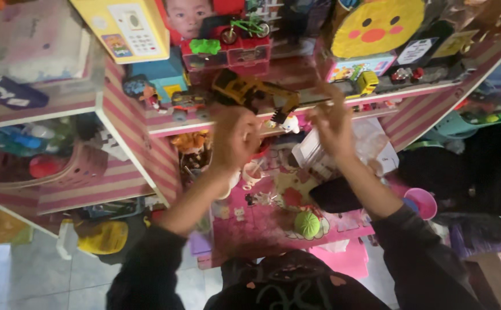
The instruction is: The person organizes items on a pink shelving unit, folding a black cloth and placing it on a shelf. They then handle a plastic bag, a clear plastic container, and a small green ball, moving them around the shelves.
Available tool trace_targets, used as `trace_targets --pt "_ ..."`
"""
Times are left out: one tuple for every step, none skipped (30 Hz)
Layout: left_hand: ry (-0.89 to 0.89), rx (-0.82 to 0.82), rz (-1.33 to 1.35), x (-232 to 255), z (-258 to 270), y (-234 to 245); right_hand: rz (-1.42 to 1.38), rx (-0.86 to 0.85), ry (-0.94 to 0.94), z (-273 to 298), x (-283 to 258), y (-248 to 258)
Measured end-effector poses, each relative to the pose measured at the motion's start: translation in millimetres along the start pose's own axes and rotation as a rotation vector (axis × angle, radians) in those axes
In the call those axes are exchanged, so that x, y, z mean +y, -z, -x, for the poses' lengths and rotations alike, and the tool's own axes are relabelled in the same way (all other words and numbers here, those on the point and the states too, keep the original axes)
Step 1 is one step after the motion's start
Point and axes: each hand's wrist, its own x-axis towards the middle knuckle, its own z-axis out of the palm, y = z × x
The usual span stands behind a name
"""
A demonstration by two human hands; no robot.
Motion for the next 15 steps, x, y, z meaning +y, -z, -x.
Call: trace_targets --pt "0.089 -0.018 -0.168 -12 -9 22 0.084 -0.049 0.02 0 -4 -10" --pt "0.182 -0.041 -0.333 -22 -15 40 0.169 -0.097 0.034 2 -7 -19" --pt "0.162 -0.047 -0.346 -30 -19 55 0.194 -0.071 0.032 0 -8 -29" --pt "0.144 -0.048 -0.361 -38 -22 67 0.219 -0.049 0.033 -5 -8 -37" --pt "0.126 -0.086 -0.362 -45 -24 71 0.244 -0.027 0.034 -10 -8 -42" --pt "0.104 -0.123 -0.364 -53 -27 74 0.217 -0.047 -0.025 -15 -7 -44" --pt "0.082 -0.16 -0.366 -59 -27 76 0.191 -0.067 -0.083 -21 -7 -42" --pt "0.093 -0.199 -0.394 -65 -26 76 0.166 -0.088 -0.141 -26 -6 -39" --pt "0.104 -0.238 -0.421 -71 -25 75 0.181 -0.095 -0.078 -31 -5 -35" --pt "0.114 -0.28 -0.445 -75 -22 73 0.197 -0.099 -0.017 -35 -5 -30" --pt "0.127 -0.28 -0.45 -79 -19 72 0.212 -0.104 0.045 -40 -5 -27" --pt "0.139 -0.282 -0.453 -83 -16 72 0.202 -0.133 -0.005 -45 -5 -22" --pt "0.151 -0.283 -0.455 -85 -14 72 0.191 -0.162 -0.054 -52 -6 -16" --pt "0.154 -0.278 -0.454 -85 -12 72 0.182 -0.189 -0.105 -56 -8 -10" --pt "0.158 -0.272 -0.452 -84 -9 72 0.202 -0.216 -0.095 -60 -11 -7"
